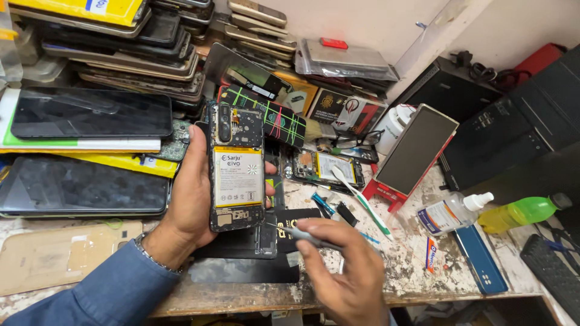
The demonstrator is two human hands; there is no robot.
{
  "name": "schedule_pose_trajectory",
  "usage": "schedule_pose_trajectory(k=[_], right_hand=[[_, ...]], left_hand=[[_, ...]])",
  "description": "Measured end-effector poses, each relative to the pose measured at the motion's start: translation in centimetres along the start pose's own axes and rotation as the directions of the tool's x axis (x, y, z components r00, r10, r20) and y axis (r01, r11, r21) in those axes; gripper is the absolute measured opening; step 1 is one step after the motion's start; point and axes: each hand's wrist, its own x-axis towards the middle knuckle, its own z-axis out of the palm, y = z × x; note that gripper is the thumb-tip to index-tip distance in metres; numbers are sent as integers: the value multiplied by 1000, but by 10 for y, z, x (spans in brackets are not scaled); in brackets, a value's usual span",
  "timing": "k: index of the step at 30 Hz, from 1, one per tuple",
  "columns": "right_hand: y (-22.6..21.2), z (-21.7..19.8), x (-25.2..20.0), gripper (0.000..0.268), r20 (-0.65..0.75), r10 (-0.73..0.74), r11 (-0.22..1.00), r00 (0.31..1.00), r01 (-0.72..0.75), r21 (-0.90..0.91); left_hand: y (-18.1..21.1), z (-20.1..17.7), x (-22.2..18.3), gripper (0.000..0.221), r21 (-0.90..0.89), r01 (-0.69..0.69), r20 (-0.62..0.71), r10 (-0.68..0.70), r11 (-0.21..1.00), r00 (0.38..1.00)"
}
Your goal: The person disassembles a smartphone by removing the back cover and using a screwdriver to detach internal components. They then use tweezers to handle small parts and reassemble the device by placing the back cover back on.
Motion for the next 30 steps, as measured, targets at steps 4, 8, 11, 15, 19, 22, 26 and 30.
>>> schedule_pose_trajectory(k=[4, 8, 11, 15, 19, 22, 26, 30], right_hand=[[-3, 10, 11, 23, 34, -35, 998, 999, 37, -59], [-4, 7, 12, 22, 56, -55, 994, 997, 59, -92], [-3, 8, 11, 22, 63, -47, 995, 997, 52, -90], [-3, 9, 10, 22, 71, -23, 997, 997, 29, -77], [-6, 11, 11, 22, 57, -39, 980, 998, 49, -194], [-8, 12, 14, 24, 62, -93, 955, 994, 106, -276], [-11, 12, 20, 23, 136, -30, 924, 990, 79, -375], [-17, 6, 27, 19, 224, -151, 933, 963, 214, -289]], left_hand=[[-2, -3, 1, 84, 9, 8, -5, -8, 1000, 1000], [-4, -4, 2, 84, 17, 26, -19, -25, 1000, 999], [-3, -4, 2, 83, 28, 23, -18, -23, 999, 1000], [-3, -3, 1, 82, 48, 33, -36, -31, 998, 999], [-6, -4, 2, 83, 71, 42, -45, -39, 997, 998], [-8, -6, 2, 85, 92, 30, -37, -27, 995, 999], [-7, -6, 2, 83, 113, 36, -70, -28, 993, 997], [-6, -5, 2, 83, 134, 42, -95, -30, 990, 995]])
